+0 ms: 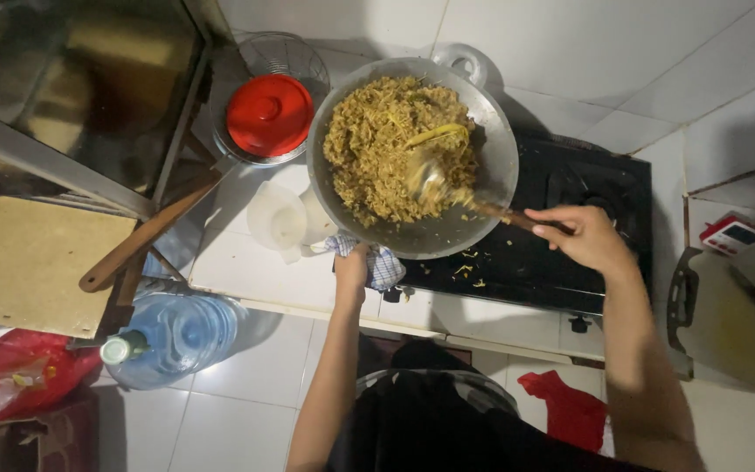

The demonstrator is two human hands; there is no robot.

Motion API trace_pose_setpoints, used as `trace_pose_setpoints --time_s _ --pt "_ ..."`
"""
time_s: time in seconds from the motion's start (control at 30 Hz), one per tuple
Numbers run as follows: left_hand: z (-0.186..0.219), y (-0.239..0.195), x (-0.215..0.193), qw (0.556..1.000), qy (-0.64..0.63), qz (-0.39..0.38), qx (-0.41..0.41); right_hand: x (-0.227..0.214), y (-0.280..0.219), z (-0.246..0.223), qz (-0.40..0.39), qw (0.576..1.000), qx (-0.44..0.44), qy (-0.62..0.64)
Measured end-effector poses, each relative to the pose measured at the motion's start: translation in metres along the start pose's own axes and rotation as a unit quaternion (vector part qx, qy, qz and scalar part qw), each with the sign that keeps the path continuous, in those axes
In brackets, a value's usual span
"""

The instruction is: Stirring a large quantity of noodles in a wok on a gas stove using a metal spatula to ensure even cooking.

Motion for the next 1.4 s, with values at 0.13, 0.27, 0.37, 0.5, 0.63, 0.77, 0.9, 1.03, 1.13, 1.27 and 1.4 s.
trace_pose_setpoints --time_s 0.13,0.27,0.37,0.5,0.63,0.77,0.9,1.03,1.13,1.27,1.4 --pt "-0.022 0.022 0.002 1.000 0.004 -0.002 0.017 0.026 -0.007 -0.133 -0.069 0.968 -0.059 -0.234" --pt "-0.019 0.019 0.000 1.000 0.005 -0.004 0.013 0.096 0.003 -0.169 -0.126 0.859 -0.161 -0.469" --pt "-0.006 0.006 -0.001 1.000 0.003 -0.011 0.008 0.174 0.011 -0.151 -0.102 0.787 -0.240 -0.560" --pt "-0.022 0.030 0.002 1.000 -0.007 -0.014 0.015 0.257 0.009 -0.138 0.254 0.677 -0.344 -0.599" --pt "-0.024 0.021 0.002 1.000 -0.014 -0.019 0.014 0.221 0.047 -0.135 0.268 0.716 -0.293 -0.574" --pt "-0.025 0.022 0.000 1.000 -0.012 -0.007 0.019 0.156 0.063 -0.078 0.110 0.904 -0.121 -0.394" --pt "-0.041 0.036 -0.005 1.000 -0.014 0.009 0.016 0.095 0.040 -0.015 0.132 0.976 -0.021 -0.171" --pt "-0.039 0.040 0.003 1.000 -0.016 0.003 0.021 0.072 0.034 0.057 0.132 0.988 0.023 0.083" --pt "-0.033 0.029 0.001 1.000 -0.016 0.010 0.000 0.067 0.006 0.070 0.109 0.969 0.090 0.201" --pt "-0.029 0.022 0.000 1.000 -0.017 0.005 0.001 0.062 -0.012 0.059 0.104 0.960 0.095 0.244" --pt "-0.019 0.016 0.001 1.000 -0.019 0.004 0.011 0.069 -0.010 0.028 0.099 0.964 0.017 0.248"
Point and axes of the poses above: each hand's wrist, its own y-axis towards the middle knuckle, its own x-axis out of the palm, z = x × y, the point moved 9 cm from there along y, towards the middle knuckle, and after that the axes turned 1 degree about -z, right-handed, at the moved point
